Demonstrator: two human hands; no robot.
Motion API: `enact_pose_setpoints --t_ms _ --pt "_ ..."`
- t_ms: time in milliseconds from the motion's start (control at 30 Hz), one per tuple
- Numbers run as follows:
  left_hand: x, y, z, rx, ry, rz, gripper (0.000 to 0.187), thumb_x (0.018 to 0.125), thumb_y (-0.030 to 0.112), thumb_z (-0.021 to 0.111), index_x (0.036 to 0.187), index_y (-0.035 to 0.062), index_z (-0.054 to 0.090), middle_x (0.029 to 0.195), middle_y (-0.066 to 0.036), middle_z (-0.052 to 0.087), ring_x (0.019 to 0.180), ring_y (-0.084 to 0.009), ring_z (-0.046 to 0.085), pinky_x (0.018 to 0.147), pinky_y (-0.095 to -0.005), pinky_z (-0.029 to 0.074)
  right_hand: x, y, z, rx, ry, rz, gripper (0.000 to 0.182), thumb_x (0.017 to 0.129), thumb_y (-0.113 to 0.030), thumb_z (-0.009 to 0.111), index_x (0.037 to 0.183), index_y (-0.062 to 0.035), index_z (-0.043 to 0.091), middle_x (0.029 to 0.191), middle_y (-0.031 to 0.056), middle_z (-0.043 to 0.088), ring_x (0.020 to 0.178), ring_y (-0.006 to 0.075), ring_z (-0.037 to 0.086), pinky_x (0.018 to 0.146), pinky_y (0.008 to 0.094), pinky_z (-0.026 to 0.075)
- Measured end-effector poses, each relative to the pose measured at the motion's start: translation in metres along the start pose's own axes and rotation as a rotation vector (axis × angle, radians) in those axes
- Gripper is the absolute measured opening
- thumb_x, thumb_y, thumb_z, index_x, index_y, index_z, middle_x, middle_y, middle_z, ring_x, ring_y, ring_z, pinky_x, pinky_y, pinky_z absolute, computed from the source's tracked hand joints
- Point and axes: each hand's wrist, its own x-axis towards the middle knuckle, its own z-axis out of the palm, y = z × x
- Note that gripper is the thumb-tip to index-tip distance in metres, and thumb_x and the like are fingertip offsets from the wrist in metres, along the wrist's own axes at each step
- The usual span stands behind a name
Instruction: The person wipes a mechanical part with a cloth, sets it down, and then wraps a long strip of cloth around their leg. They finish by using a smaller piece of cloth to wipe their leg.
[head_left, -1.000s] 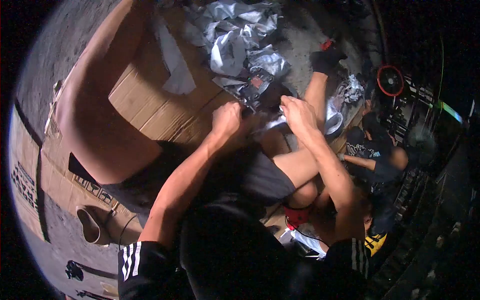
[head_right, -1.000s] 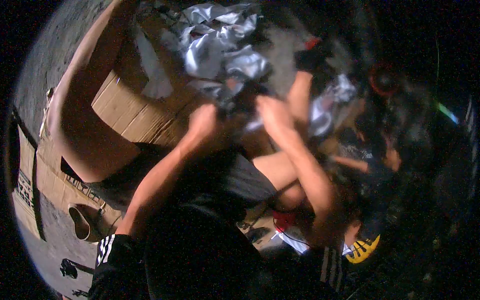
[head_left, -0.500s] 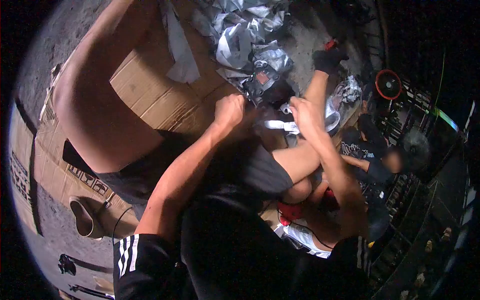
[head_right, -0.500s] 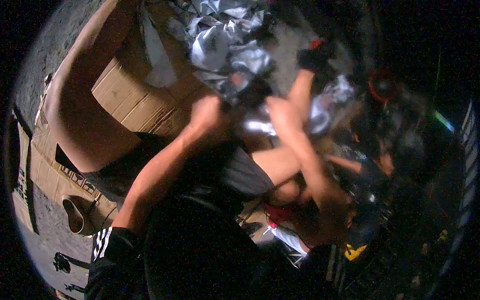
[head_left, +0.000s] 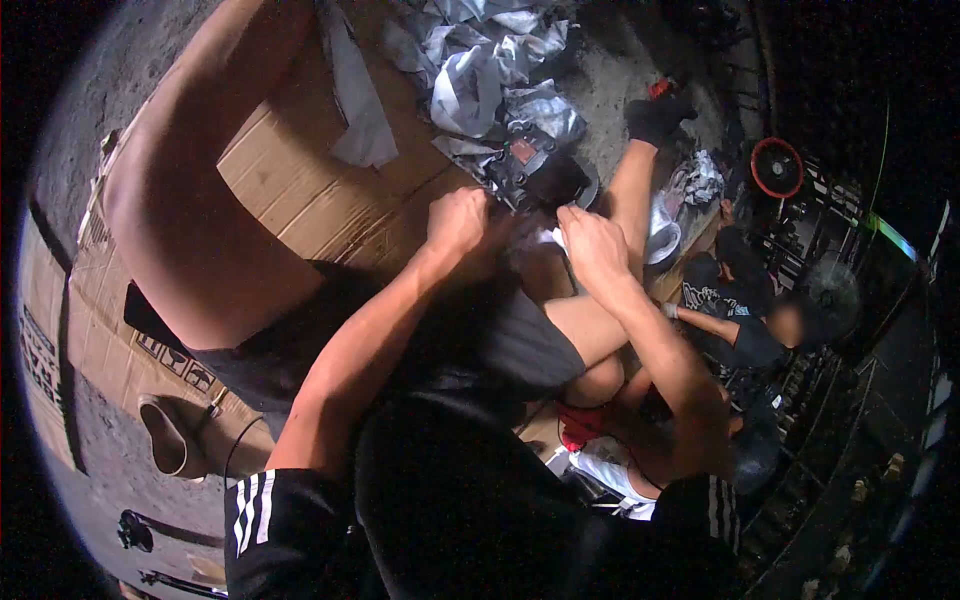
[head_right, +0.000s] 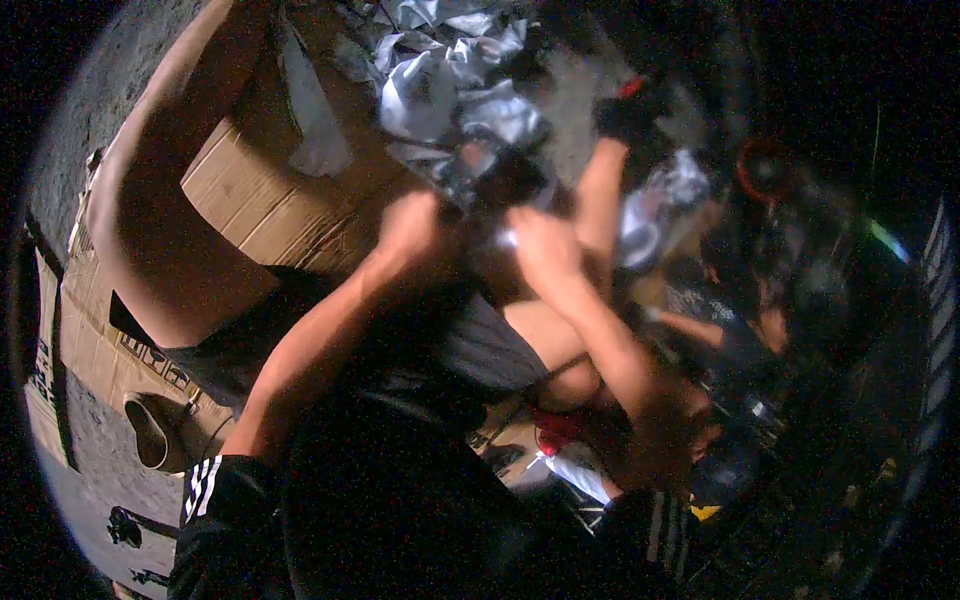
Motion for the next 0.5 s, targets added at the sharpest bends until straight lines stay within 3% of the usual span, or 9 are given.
enact_pose_setpoints --t_ms 67,167,267,400,500 --pt "-0.005 0.007 -0.008 -0.002 0.043 0.034 0.039 0.081 0.042 0.076 0.088 0.0036 0.076 0.086 -0.022 0.072 0.082 -0.0407 0.071 0.071 -0.0497 0.056 -0.011 0.016 -0.006 0.119 -0.089 0.098 0.01 0.091 -0.012 0.061 0.095 -0.003 0.063 0.091 0.0169 0.07 0.084 0.0372 0.069 0.072 0.0473 0.054" --pt "0.001 -0.002 0.004 0.033 0.05 0.03 0.04 0.08 0.043 0.077 0.088 0.0039 0.076 0.086 -0.022 0.072 0.082 -0.041 0.071 0.07 -0.0498 0.056 -0.006 0.028 -0.051 0.514 0.161 0.333 0.014 0.09 -0.014 0.07 0.097 -0.0023 0.068 0.088 0.0191 0.072 0.082 0.0396 0.07 0.073 0.0421 0.053" --pt "0.001 -0.001 -0.003 0.044 -0.012 0.007 0.041 0.081 0.044 0.077 0.091 0.005 0.075 0.089 -0.021 0.073 0.084 -0.0413 0.07 0.072 -0.0495 0.055 0.006 0.038 -0.023 0.61 0.254 0.281 0.014 0.09 -0.015 0.072 0.095 -0.0023 0.069 0.088 0.0197 0.072 0.08 0.038 0.069 0.075 0.0421 0.053" --pt "0.002 -0.006 0.003 0.028 -0.009 -0.001 0.039 0.082 0.043 0.076 0.095 0.0062 0.075 0.092 -0.021 0.073 0.087 -0.0415 0.07 0.073 -0.0491 0.055 0.02 0.029 -0.008 0.362 0.182 0.306 0.012 0.088 -0.015 0.07 0.092 -0.0031 0.069 0.085 0.0222 0.07 0.084 0.0404 0.068 0.075 0.0456 0.051" --pt "-0.006 0.006 -0.012 0.003 -0.055 -0.02 0.039 0.085 0.043 0.074 0.097 0.0063 0.075 0.094 -0.021 0.072 0.089 -0.0414 0.069 0.074 -0.049 0.055 0.02 0.027 -0.011 0.402 0.206 0.269 0.013 0.089 -0.015 0.069 0.092 -0.0031 0.068 0.086 0.0227 0.07 0.085 0.0421 0.068 0.074 0.0476 0.051"
